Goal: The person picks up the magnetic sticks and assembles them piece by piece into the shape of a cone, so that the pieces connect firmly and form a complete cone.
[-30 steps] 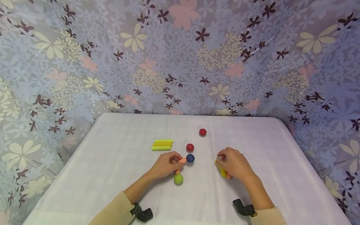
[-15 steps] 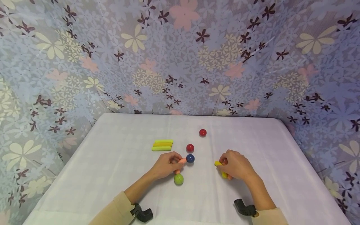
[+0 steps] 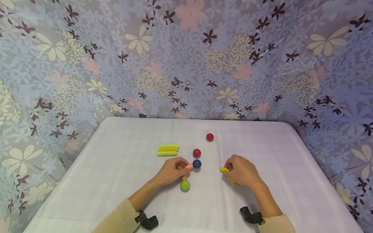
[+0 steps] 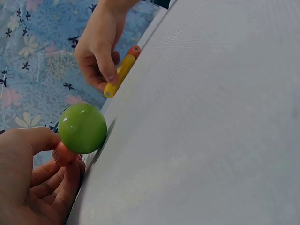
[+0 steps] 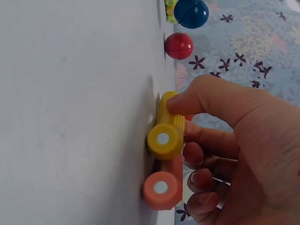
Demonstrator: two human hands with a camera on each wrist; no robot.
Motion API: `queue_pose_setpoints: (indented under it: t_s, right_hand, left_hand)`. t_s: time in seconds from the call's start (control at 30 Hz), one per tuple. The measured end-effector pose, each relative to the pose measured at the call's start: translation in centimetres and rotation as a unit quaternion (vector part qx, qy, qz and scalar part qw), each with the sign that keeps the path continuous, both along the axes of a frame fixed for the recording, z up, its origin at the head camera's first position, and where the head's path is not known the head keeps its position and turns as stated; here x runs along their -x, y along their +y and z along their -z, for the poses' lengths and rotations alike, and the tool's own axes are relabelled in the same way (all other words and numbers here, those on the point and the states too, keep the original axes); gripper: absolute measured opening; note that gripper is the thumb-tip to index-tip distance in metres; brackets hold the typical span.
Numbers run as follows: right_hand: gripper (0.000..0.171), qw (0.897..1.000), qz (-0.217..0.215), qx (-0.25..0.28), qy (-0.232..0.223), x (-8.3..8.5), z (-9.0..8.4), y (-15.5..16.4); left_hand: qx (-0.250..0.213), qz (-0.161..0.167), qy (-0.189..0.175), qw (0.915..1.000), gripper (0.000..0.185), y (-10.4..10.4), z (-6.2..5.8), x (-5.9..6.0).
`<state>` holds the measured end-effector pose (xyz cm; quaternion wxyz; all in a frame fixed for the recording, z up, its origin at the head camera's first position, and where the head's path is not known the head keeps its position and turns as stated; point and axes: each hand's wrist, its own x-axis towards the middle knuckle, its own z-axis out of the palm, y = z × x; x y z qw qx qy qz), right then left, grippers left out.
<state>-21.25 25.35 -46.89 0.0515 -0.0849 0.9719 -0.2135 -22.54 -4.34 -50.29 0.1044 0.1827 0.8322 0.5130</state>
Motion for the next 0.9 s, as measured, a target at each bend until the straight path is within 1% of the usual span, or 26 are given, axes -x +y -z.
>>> queue_pose_setpoints:
  t_s: [0.13, 0.37, 0.63, 0.8, 0.9]
  right_hand:
    - [0.021, 1.0, -0.007, -0.012, 0.025, 0.1, 0.0, -0.3]
    - [0.021, 0.999, -0.009, 0.027, 0.022, -0.3, -0.1, -1.7]
    - [0.02, 0.998, -0.019, 0.023, 0.05, -0.6, -0.1, -3.8]
    - [0.02, 0.997, -0.022, 0.028, 0.063, -0.7, -0.1, -4.7]
    - [0.02, 0.997, -0.025, 0.022, 0.073, -0.7, 0.0, -5.1]
  left_hand:
    - [0.003, 0.001, 0.003, 1.0, 0.026, 0.0, 0.0, 0.0]
    - [0.001, 0.003, 0.009, 1.0, 0.025, -0.1, 0.1, 0.0]
    - [0.008, -0.001, 0.013, 0.9999, 0.025, -0.1, 0.0, 0.0]
    - [0.001, 0.0, 0.008, 1.0, 0.024, 0.0, 0.0, 0.0]
    - [0.0, -0.001, 0.005, 1.0, 0.023, 0.1, 0.1, 0.0]
